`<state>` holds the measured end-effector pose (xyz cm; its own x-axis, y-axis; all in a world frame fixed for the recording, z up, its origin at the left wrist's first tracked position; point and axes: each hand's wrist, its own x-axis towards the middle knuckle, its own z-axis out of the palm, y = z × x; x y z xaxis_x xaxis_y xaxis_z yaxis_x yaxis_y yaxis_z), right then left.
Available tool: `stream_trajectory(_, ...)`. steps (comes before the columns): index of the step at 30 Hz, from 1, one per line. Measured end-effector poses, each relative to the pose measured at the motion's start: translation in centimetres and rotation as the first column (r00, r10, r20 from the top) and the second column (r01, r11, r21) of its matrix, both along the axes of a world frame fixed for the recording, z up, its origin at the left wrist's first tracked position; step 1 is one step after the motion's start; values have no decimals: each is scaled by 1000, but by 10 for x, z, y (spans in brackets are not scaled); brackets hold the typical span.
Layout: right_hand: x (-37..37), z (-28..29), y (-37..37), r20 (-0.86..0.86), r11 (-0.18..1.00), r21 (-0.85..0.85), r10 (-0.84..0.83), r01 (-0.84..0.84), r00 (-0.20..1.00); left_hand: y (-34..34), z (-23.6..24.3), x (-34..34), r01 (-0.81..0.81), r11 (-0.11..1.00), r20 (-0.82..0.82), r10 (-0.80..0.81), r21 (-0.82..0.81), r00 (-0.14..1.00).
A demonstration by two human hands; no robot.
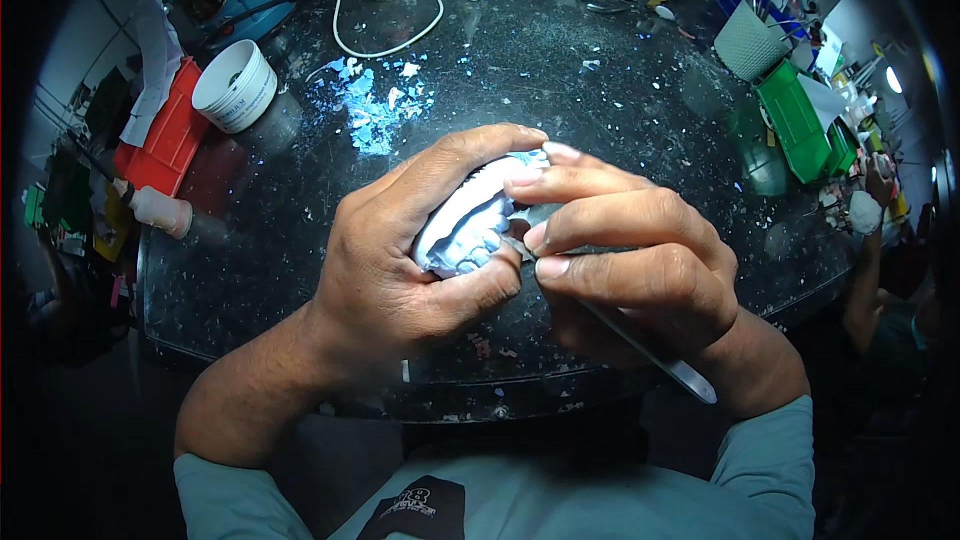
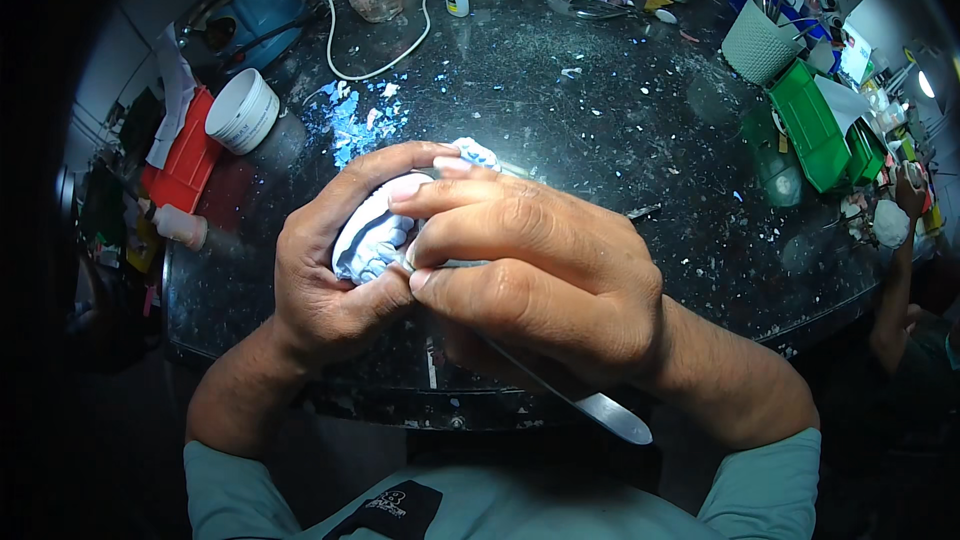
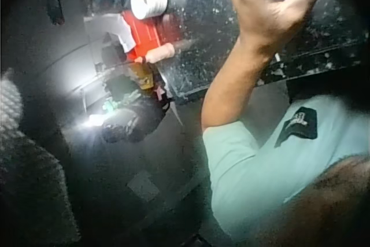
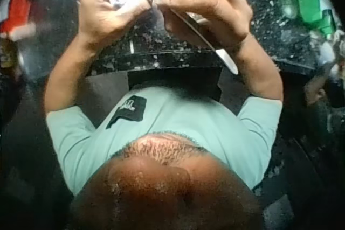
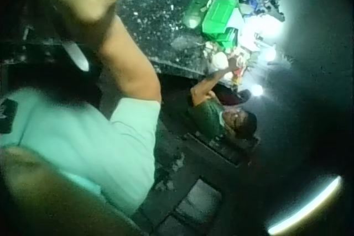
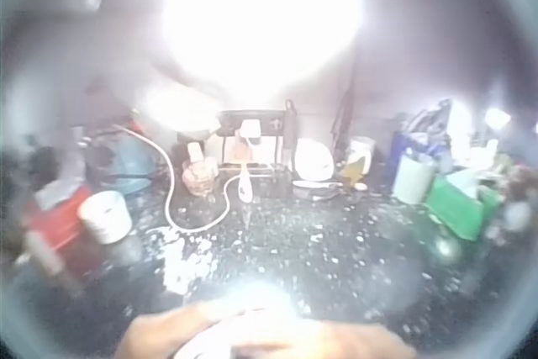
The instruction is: Detailed carving and refining of a dental prosthesis model using handheld tools.
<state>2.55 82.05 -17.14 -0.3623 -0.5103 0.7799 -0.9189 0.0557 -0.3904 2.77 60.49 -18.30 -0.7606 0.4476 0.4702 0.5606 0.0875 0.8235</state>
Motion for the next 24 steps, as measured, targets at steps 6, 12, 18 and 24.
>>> stream_trajectory(6,-3,-7,-5,-44,997,-71,-31,28,999,0,4,2,-40,999,32,40,0,999)
stream_trajectory(12,-4,-8,-5,-43,997,-71,-30,27,999,-1,1,2,-32,999,54,32,-2,998)
stream_trajectory(18,-3,-6,-5,-42,997,-63,-41,38,998,2,2,2,-51,998,85,48,31,995)
stream_trajectory(24,-5,-6,-6,-69,997,-46,-63,60,996,-3,1,-1,-47,996,19,49,-71,999)
